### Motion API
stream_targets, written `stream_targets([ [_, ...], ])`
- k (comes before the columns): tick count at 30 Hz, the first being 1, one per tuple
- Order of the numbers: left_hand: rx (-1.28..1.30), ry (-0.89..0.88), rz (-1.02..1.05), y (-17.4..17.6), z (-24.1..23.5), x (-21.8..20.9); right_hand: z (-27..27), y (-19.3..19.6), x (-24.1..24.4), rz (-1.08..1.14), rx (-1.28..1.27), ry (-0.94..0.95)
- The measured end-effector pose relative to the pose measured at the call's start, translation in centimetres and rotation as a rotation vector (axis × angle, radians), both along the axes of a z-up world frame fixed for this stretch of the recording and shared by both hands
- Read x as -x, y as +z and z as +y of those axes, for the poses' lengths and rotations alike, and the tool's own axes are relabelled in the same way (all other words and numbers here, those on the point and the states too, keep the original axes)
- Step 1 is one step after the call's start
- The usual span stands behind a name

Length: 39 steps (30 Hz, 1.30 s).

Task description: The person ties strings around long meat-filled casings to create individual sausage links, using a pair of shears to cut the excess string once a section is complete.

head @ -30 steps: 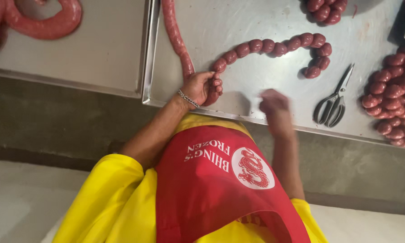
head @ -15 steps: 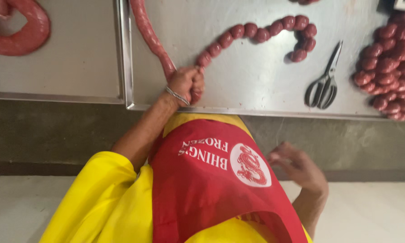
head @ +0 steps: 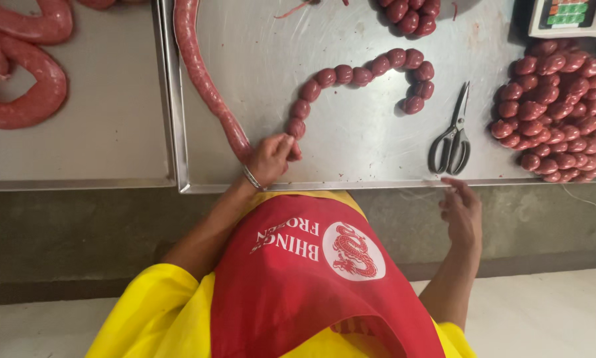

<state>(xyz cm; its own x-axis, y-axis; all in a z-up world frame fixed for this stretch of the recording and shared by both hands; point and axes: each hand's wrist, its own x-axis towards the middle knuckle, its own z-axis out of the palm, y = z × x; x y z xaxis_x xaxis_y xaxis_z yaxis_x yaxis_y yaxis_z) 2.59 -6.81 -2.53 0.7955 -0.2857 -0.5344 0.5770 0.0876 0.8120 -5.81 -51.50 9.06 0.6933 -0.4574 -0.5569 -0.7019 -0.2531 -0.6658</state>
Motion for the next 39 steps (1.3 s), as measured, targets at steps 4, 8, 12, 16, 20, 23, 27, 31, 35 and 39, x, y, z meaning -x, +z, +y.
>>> stream_targets([
  [4, 0.100, -0.012, -0.283, -0.5, -1.6, 0.8, 1.2, -5.8, -8.0, -0.023, 0.643, 0.664],
  [8, -0.008, -0.062, -0.220, 0.9, -1.2, 1.0, 3.1, -11.2, -23.2, 0.268, 0.798, 1.026],
  [12, -0.123, -0.148, -0.239, 1.5, -1.0, 0.7, 7.1, -10.3, -30.6, 0.069, 0.759, 1.010],
  [16, 0.133, 0.032, 0.002, 0.4, -1.0, 0.7, 19.7, -9.4, -27.2, -0.238, 0.716, 1.447],
  [20, 0.343, 0.305, 0.020, -1.4, -0.6, 0.7, 28.0, -2.4, -16.2, -0.156, 0.472, 1.537],
  [23, 0.190, 0.279, 0.018, -0.8, -0.5, 0.2, 26.9, 4.2, -16.8, -0.256, 0.517, 1.288],
  [27, 0.110, 0.229, 0.167, 2.4, -3.0, -2.2, 26.5, 6.3, -14.2, -0.474, 0.594, 1.585],
  [31, 0.014, 0.288, 0.054, 2.0, -2.8, -4.2, 23.6, 7.2, -9.3, -0.564, 0.185, 1.451],
  [35, -0.138, 0.170, -0.203, 0.9, -2.2, -2.6, 18.3, 4.4, -7.4, -0.413, 0.067, 0.870],
  [39, 0.061, 0.073, -0.149, 0.6, -1.6, -1.4, 9.8, 1.8, -2.0, -0.556, -0.523, 0.439],
])
